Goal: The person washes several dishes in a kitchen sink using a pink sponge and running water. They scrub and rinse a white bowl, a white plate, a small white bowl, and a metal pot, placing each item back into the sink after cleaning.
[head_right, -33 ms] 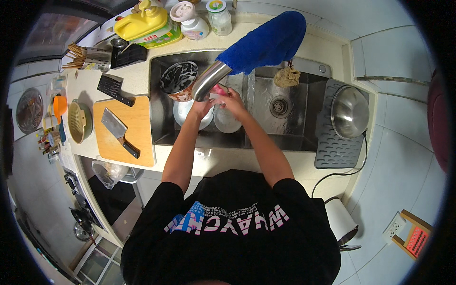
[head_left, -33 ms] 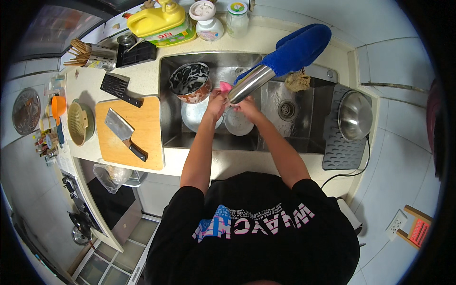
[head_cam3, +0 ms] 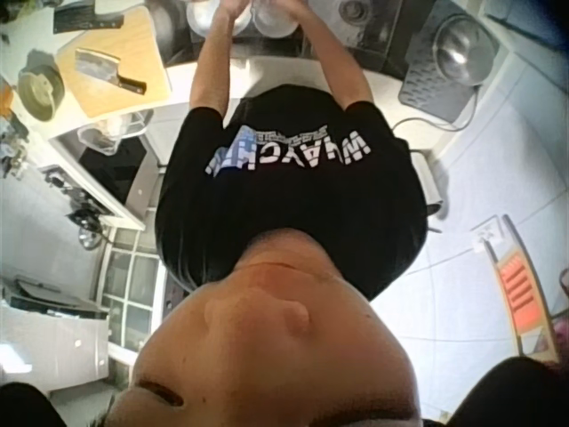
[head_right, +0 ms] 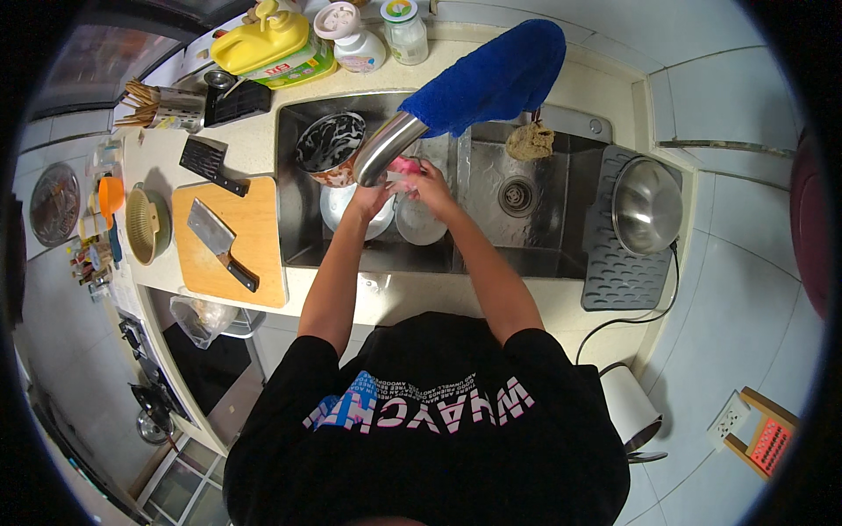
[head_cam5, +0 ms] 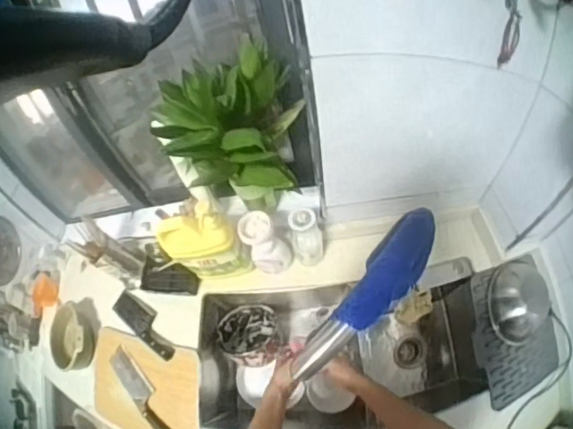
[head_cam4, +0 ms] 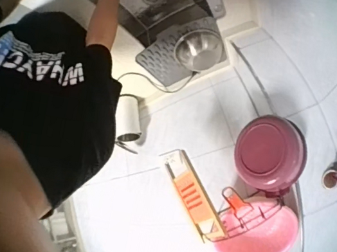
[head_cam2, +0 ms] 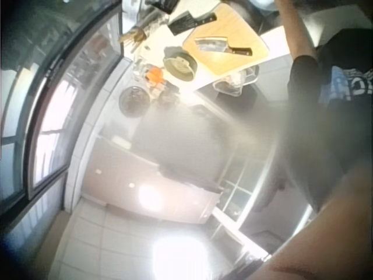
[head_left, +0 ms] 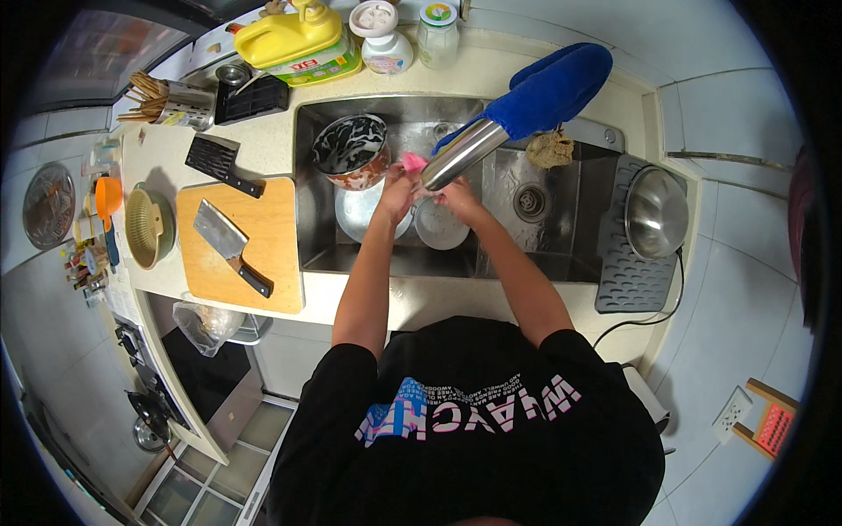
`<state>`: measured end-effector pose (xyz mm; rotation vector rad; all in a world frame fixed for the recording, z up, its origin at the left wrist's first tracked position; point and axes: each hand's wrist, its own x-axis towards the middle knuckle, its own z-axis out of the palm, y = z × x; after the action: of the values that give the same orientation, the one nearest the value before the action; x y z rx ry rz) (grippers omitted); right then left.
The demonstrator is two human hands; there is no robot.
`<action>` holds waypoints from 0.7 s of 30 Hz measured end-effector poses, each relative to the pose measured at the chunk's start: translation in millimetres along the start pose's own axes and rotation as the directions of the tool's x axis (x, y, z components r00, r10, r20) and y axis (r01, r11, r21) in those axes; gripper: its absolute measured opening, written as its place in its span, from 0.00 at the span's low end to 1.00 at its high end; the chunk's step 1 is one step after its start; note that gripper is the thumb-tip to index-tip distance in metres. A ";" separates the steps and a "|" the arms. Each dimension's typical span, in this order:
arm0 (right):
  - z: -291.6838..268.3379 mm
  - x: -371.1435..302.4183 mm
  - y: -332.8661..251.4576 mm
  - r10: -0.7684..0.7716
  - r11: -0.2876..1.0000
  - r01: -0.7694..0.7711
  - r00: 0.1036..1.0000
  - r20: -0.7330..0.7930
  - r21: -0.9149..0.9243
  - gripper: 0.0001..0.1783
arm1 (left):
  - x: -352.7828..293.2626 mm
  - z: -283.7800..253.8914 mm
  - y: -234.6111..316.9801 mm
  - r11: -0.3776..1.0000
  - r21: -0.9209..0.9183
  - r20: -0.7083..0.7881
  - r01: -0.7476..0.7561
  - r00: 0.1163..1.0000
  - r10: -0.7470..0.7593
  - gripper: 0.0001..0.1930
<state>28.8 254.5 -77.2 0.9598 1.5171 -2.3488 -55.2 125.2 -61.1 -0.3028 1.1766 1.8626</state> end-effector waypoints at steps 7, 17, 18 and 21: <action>23.1 1.0 -1.7 -0.501 0.737 0.399 0.865 -0.043 -0.546 0.16 | -2.4 -20.4 -11.1 0.702 0.709 -0.039 0.061 0.998 -0.047 0.13; 33.2 1.7 -22.6 -0.139 0.990 0.138 0.987 0.082 0.020 0.20 | 10.0 -16.8 -19.5 0.994 -0.085 -0.119 -0.062 0.992 0.051 0.12; 1.3 15.3 -3.8 -0.223 0.975 0.222 0.966 0.133 0.023 0.21 | -7.4 25.5 4.9 0.981 -0.193 -0.019 0.022 0.999 -0.026 0.10; 10.2 6.3 -30.7 -0.247 0.955 0.271 0.952 0.183 -0.119 0.18 | -10.0 -12.2 3.4 0.974 -0.223 0.187 0.030 0.982 0.013 0.17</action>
<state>5.0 260.9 -55.3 0.5437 1.8083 -2.3772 -55.0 109.2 -59.4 -0.2508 0.8374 1.9734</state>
